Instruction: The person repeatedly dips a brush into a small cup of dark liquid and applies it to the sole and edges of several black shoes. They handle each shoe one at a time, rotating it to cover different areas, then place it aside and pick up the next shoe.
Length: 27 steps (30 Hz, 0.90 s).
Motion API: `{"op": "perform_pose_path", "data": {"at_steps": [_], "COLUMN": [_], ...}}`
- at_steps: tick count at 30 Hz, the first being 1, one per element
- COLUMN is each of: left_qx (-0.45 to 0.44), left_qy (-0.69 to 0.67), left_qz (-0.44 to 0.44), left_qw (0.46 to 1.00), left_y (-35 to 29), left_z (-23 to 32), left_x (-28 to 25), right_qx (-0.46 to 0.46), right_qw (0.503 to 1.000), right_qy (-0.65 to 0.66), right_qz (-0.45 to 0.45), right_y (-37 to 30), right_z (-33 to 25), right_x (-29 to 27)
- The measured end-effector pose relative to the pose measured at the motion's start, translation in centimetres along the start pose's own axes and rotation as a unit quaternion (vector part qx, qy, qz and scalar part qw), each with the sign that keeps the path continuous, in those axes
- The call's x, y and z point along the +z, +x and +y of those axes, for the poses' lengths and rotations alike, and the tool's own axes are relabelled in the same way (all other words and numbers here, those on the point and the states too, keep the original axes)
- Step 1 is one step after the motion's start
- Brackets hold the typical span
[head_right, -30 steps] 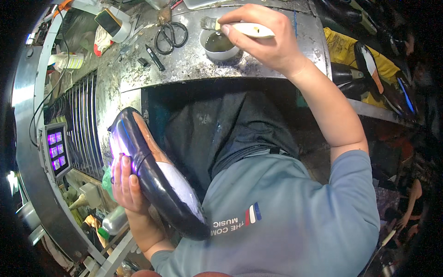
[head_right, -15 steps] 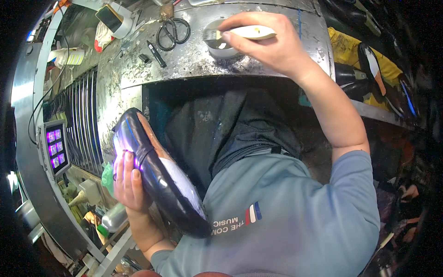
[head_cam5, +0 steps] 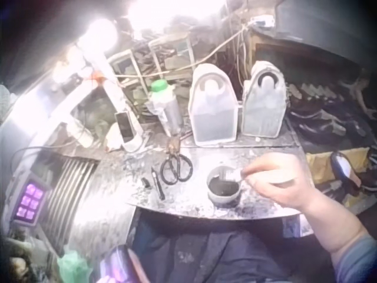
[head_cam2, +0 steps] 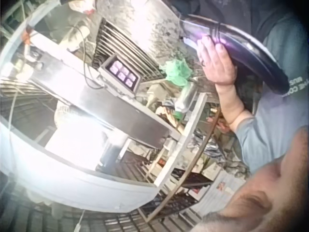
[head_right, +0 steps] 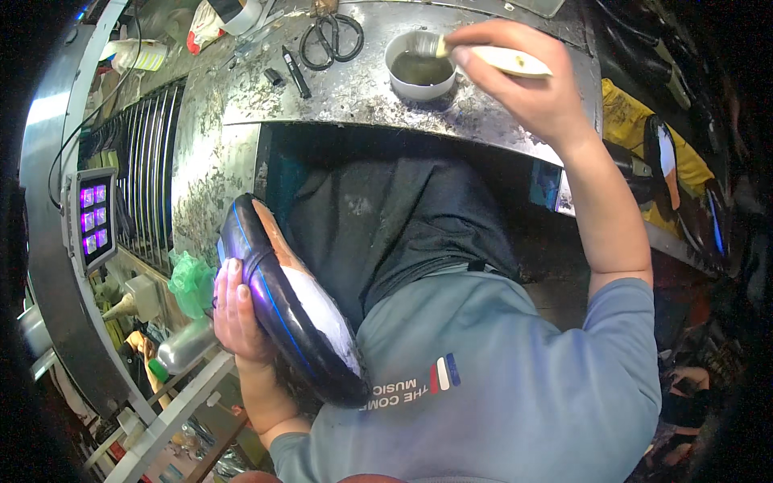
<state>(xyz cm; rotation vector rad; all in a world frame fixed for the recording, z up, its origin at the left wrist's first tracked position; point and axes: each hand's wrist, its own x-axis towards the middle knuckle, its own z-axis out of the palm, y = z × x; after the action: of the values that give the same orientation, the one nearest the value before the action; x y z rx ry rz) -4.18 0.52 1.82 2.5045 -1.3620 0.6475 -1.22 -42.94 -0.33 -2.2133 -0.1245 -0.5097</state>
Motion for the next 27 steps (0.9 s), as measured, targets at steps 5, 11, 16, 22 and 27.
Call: {"op": "perform_pose_path", "data": {"at_steps": [5,11,16,22,27], "left_qx": [0.001,0.023,0.05,0.066,0.074], "left_qy": [-0.011,0.006,-0.004,-0.003,-0.006], "left_qz": [0.006,0.002,-0.019,-0.052,-0.068], "left_qw": [1.0,1.0,0.999,0.996,0.995], "left_y": [-0.2,0.2,0.4,1.0,1.7], "left_z": [-0.1,-0.6,-1.6,-1.7,-1.7], "left_x": [-0.2,-0.9,-1.4,-2.2,-2.9], "right_qx": [0.03,0.071,0.033,-0.107,-0.072], "right_qw": [0.995,0.959,0.941,0.918,0.891], "right_qy": [0.092,0.254,0.305,0.355,0.42], "right_qz": [0.009,-0.104,-0.143,-0.141,-0.158], "right_y": [-0.1,-0.2,0.8,1.4,2.1], "right_z": [-0.6,-4.8,-6.6,-8.6,-9.8], "right_x": [0.9,2.4,4.6,8.8,10.3]}}
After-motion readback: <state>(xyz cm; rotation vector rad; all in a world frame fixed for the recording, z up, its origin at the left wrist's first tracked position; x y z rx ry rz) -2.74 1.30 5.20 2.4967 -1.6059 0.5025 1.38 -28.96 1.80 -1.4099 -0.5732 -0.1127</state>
